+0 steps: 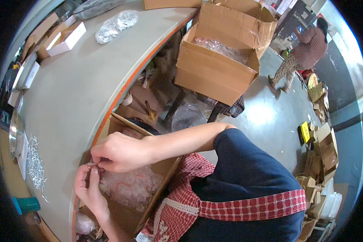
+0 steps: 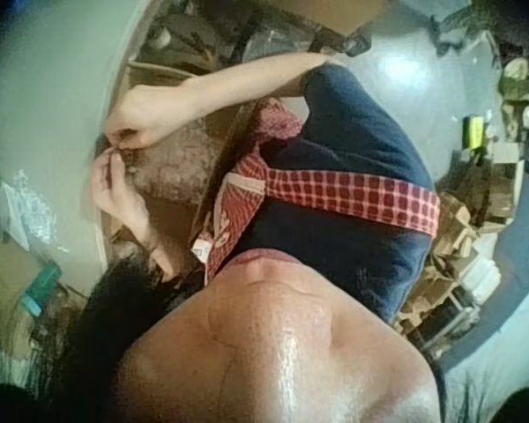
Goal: Packing small metal screws into small resealable plastic bags from a pile on a table.
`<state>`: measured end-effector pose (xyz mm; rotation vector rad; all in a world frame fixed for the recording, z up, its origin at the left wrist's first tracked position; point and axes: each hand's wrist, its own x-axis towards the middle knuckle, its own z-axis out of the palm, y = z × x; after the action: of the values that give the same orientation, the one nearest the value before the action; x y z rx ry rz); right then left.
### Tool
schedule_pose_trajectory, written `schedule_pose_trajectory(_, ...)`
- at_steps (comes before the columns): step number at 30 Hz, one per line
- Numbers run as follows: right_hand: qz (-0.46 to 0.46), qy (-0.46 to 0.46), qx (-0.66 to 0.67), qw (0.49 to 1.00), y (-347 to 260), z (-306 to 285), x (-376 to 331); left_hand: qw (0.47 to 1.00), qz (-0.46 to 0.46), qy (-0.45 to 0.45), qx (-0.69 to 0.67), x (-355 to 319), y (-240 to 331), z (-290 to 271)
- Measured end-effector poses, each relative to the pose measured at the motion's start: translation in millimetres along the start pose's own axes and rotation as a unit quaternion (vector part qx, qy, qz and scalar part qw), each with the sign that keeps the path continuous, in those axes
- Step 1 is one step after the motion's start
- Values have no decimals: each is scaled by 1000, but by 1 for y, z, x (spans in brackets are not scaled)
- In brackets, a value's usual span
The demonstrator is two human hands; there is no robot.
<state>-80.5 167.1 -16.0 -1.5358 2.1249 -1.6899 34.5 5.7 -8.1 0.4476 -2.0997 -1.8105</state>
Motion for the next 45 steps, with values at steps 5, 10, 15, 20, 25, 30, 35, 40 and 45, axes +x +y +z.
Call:
schedule_pose_trajectory(5, -12, -6, 0, 1000, 3, 2, 1, 999, 9, -34, -14, 4, -7, -5)
schedule_pose_trajectory(10, -36, -29, -12, 999, 6, 8, 0, 999, 34, 9, -12, 1, -6, -2)
schedule_pose_trajectory(15, -26, -50, -42, 998, 2, 9, -1, 996, 65, -4, 56, -1, -11, -1)
schedule_pose_trajectory(20, -21, -69, -68, 995, 7, 13, -3, 986, 99, 11, 134, -3, -18, 2)
schedule_pose_trajectory(25, -14, -76, -107, 991, 5, 11, -2, 991, 79, -14, 110, -2, -16, -5)
schedule_pose_trajectory(30, -14, -128, -55, 990, 6, 7, -1, 988, 101, -64, 94, -5, 3, -7)
schedule_pose_trajectory(35, 1, -130, -9, 991, 0, 2, -2, 986, -20, -130, 105, -3, -1, -20)
schedule_pose_trajectory(40, 11, -147, 23, 989, -11, -1, 1, 980, 64, -80, 173, -18, 9, -9)
schedule_pose_trajectory(45, 13, -96, -161, 982, -9, 10, 7, 905, 102, -9, 413, -29, 26, -5)
